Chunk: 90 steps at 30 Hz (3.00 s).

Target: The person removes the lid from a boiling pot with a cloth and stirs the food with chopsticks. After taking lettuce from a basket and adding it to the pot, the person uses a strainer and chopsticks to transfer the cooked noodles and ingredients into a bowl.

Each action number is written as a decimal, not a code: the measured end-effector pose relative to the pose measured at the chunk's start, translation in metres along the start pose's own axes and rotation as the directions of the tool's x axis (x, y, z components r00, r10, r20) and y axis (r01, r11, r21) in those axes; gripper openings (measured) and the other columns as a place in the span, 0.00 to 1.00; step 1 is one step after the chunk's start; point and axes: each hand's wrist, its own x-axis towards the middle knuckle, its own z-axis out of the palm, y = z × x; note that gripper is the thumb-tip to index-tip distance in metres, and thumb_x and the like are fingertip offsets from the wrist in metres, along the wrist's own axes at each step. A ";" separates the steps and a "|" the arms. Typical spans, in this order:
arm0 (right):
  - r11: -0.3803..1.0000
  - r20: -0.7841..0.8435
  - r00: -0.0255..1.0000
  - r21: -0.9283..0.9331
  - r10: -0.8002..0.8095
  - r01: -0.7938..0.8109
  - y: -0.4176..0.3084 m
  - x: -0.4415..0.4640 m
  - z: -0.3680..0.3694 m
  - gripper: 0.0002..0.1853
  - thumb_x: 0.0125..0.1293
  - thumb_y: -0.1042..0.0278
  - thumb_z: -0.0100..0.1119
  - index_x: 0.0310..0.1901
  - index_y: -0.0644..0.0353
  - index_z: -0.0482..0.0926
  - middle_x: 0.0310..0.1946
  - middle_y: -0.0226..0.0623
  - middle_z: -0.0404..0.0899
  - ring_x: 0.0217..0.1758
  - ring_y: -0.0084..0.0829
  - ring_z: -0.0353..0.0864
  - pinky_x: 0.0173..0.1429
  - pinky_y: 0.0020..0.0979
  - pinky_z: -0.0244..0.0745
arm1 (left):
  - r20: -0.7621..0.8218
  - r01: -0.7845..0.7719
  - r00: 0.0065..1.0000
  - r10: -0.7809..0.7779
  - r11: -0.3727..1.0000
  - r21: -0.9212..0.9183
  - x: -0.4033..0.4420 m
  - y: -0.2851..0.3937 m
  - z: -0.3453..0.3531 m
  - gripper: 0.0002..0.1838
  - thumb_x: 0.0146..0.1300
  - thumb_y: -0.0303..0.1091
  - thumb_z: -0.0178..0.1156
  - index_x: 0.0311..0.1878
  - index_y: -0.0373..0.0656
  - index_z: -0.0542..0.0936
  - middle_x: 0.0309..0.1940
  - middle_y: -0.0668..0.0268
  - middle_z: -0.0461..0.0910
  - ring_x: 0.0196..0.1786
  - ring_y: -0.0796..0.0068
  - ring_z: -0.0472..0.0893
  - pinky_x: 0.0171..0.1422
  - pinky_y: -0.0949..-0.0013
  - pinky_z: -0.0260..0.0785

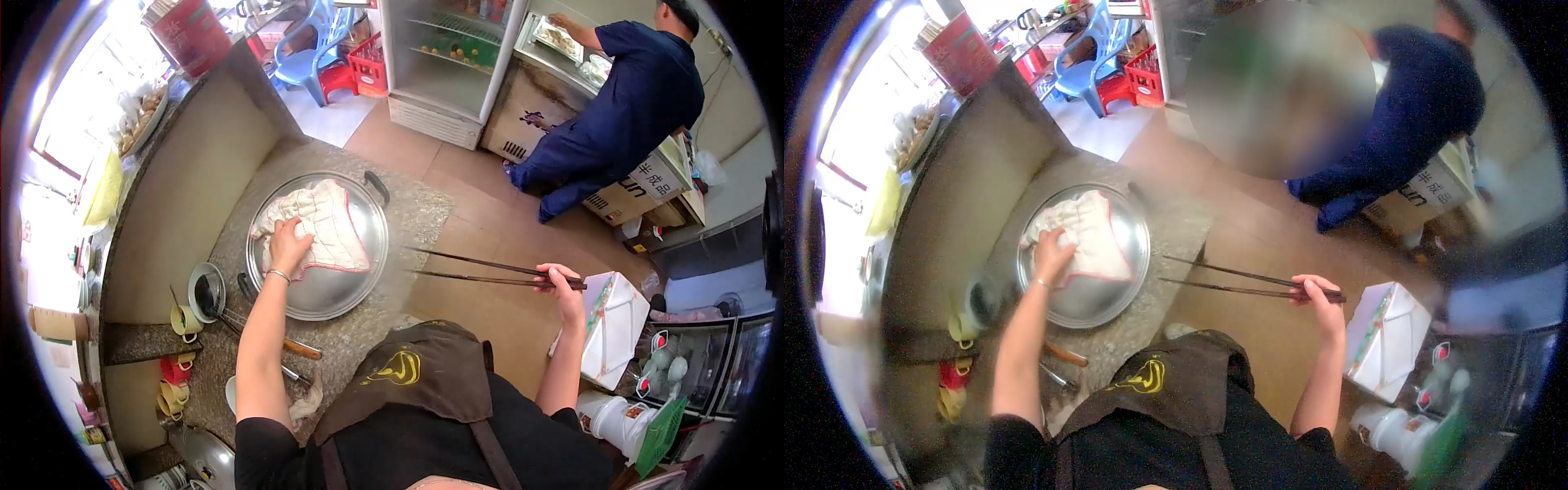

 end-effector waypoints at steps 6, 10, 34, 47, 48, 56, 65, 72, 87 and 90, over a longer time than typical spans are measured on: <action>0.988 0.141 0.990 -0.156 0.020 0.002 -0.023 0.004 0.015 0.13 0.65 0.66 0.50 0.40 0.68 0.79 0.33 0.39 0.80 0.34 0.28 0.80 0.39 0.29 0.77 | -0.048 0.003 0.999 -0.003 1.000 0.008 -0.010 -0.016 0.009 0.27 0.46 0.41 0.63 0.52 0.44 0.74 0.47 0.55 0.71 0.47 0.55 0.75 0.52 0.60 0.69; 0.971 0.283 0.957 -0.202 -0.065 0.126 -0.053 0.017 0.044 0.12 0.64 0.67 0.50 0.37 0.69 0.79 0.30 0.38 0.79 0.32 0.28 0.79 0.38 0.27 0.76 | -0.190 0.018 0.981 -0.041 0.992 -0.123 -0.040 -0.010 -0.002 0.29 0.49 0.40 0.64 0.55 0.42 0.71 0.52 0.53 0.69 0.49 0.53 0.74 0.53 0.60 0.68; 0.893 0.817 0.361 0.402 -0.449 0.202 -0.083 0.045 0.301 0.20 0.67 0.51 0.50 0.28 0.61 0.69 0.20 0.28 0.61 0.14 0.16 0.56 0.15 0.18 0.49 | 0.063 0.979 0.078 -0.995 0.064 -0.194 -0.504 -0.032 0.044 0.66 0.35 0.65 0.68 0.70 0.38 0.43 0.70 0.43 0.37 0.72 0.44 0.43 0.70 0.46 0.45; 0.931 0.873 0.324 0.355 -0.364 0.090 -0.075 -0.009 0.348 0.28 0.63 0.44 0.45 0.24 0.67 0.73 0.10 0.24 0.58 0.12 0.16 0.52 0.17 0.22 0.44 | 0.259 0.994 -0.042 -0.965 -0.014 0.108 -0.489 -0.052 0.053 0.80 0.25 0.78 0.62 0.67 0.26 0.34 0.68 0.34 0.30 0.72 0.41 0.30 0.72 0.46 0.26; 0.927 0.871 0.319 0.363 -0.373 0.092 -0.075 -0.009 0.348 0.28 0.63 0.44 0.45 0.24 0.67 0.73 0.10 0.24 0.58 0.12 0.16 0.52 0.17 0.22 0.44 | 0.252 0.995 -0.039 -0.967 -0.013 0.102 -0.489 -0.054 0.054 0.80 0.25 0.78 0.62 0.67 0.26 0.34 0.68 0.34 0.30 0.72 0.41 0.30 0.72 0.46 0.26; 0.909 0.817 0.408 0.405 -0.408 0.100 -0.077 -0.004 0.344 0.29 0.63 0.44 0.44 0.28 0.69 0.75 0.10 0.25 0.59 0.12 0.16 0.51 0.16 0.22 0.43 | 0.395 0.974 -0.077 -0.915 0.015 0.224 -0.485 -0.065 0.049 0.82 0.24 0.83 0.57 0.66 0.27 0.28 0.69 0.39 0.25 0.70 0.38 0.26 0.71 0.43 0.22; 0.877 0.778 0.410 0.451 -0.476 0.165 -0.084 0.008 0.345 0.29 0.65 0.45 0.41 0.31 0.70 0.77 0.11 0.24 0.58 0.13 0.15 0.51 0.17 0.21 0.42 | 0.408 0.969 -0.121 -0.905 -0.018 0.247 -0.476 -0.061 0.037 0.81 0.26 0.80 0.60 0.66 0.26 0.30 0.68 0.36 0.29 0.72 0.42 0.29 0.73 0.48 0.25; 0.890 0.783 0.423 0.409 -0.455 0.201 -0.082 0.011 0.340 0.30 0.64 0.44 0.39 0.31 0.70 0.77 0.12 0.24 0.59 0.14 0.16 0.52 0.18 0.21 0.44 | 0.520 0.933 -0.179 -0.835 0.023 0.358 -0.482 -0.087 0.057 0.80 0.27 0.81 0.58 0.67 0.26 0.30 0.69 0.38 0.28 0.72 0.42 0.30 0.73 0.48 0.26; 0.897 0.771 0.459 0.378 -0.442 0.228 -0.092 0.005 0.333 0.29 0.62 0.47 0.39 0.34 0.70 0.79 0.13 0.24 0.60 0.16 0.16 0.53 0.21 0.21 0.46 | 0.537 0.920 -0.083 -0.839 0.143 0.366 -0.487 -0.097 0.055 0.75 0.27 0.79 0.61 0.70 0.35 0.38 0.70 0.43 0.28 0.71 0.39 0.35 0.72 0.49 0.40; 0.883 0.729 0.499 0.364 -0.467 0.295 -0.093 0.004 0.337 0.28 0.63 0.48 0.38 0.34 0.69 0.80 0.14 0.23 0.60 0.17 0.15 0.54 0.22 0.20 0.47 | 0.617 0.895 -0.149 -0.773 0.160 0.416 -0.470 -0.089 0.035 0.77 0.26 0.79 0.61 0.69 0.34 0.35 0.70 0.42 0.28 0.72 0.41 0.35 0.72 0.50 0.40</action>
